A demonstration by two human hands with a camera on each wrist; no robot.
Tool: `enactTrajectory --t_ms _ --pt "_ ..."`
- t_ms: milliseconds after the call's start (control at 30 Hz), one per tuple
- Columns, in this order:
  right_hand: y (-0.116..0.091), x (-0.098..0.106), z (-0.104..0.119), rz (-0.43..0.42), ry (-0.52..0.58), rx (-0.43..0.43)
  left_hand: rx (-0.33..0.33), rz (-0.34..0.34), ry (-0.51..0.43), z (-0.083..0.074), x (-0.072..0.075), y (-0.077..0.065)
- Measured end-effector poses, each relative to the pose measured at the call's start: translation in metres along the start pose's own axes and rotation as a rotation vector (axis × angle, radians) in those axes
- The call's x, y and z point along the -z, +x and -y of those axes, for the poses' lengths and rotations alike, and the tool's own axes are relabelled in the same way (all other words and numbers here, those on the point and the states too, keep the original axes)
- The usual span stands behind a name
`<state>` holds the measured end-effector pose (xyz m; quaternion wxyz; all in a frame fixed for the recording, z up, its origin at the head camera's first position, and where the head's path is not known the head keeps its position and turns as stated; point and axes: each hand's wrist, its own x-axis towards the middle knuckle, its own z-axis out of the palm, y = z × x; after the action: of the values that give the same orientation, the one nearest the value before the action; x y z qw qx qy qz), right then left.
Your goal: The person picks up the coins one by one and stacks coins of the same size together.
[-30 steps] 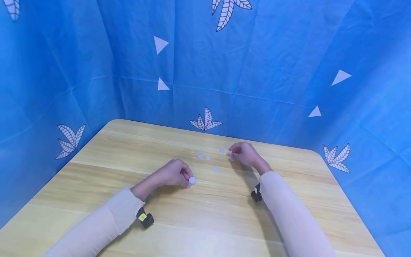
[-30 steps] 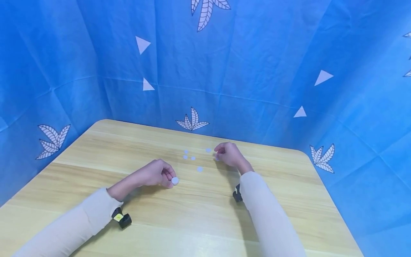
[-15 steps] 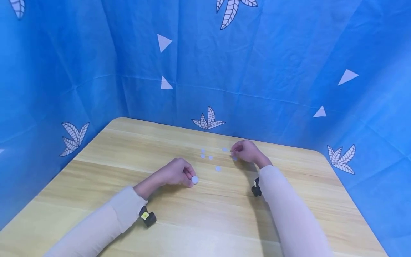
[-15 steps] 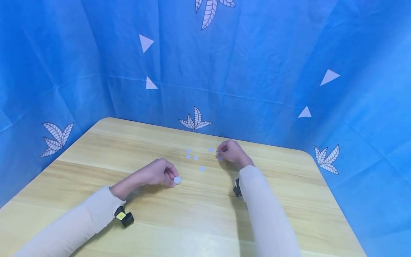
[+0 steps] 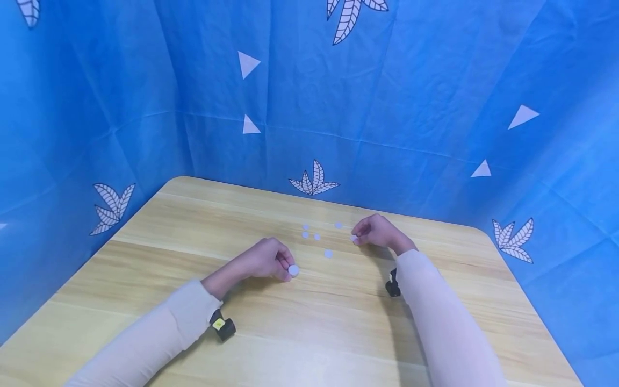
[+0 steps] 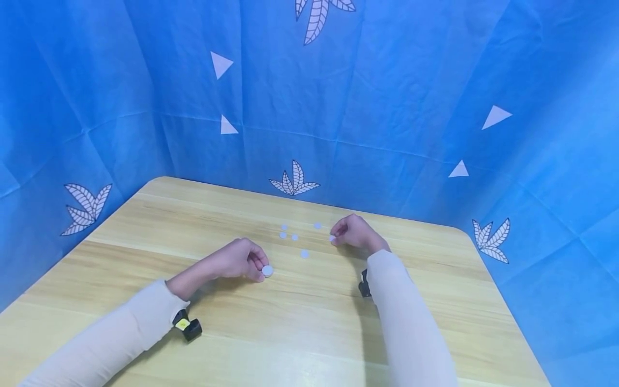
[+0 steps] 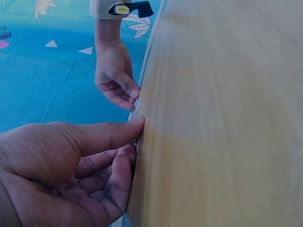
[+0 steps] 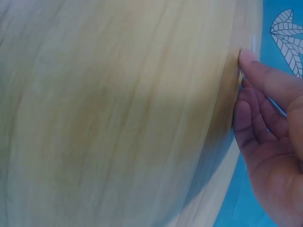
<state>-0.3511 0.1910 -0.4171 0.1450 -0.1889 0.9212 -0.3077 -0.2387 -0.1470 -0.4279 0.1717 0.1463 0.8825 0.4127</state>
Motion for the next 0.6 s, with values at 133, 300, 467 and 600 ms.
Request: enactTrajectory --t_ms 133,300,467,600 --pt "-0.002 0.000 0.000 0.001 -0.014 -0.002 -0.007 -0.001 0.002 0.000 0.000 0.001" --pt "-0.006 0.000 0.002 -0.009 -0.018 -0.020 -0.012 0.002 -0.003 0.001 0.000 0.001" --pt "-0.013 -0.001 0.006 -0.014 -0.026 -0.033 -0.004 0.001 -0.005 0.000 -0.001 0.001" --pt "-0.018 -0.002 0.007 -0.020 -0.037 -0.030 0.002 -0.006 0.000 0.000 0.000 0.001"
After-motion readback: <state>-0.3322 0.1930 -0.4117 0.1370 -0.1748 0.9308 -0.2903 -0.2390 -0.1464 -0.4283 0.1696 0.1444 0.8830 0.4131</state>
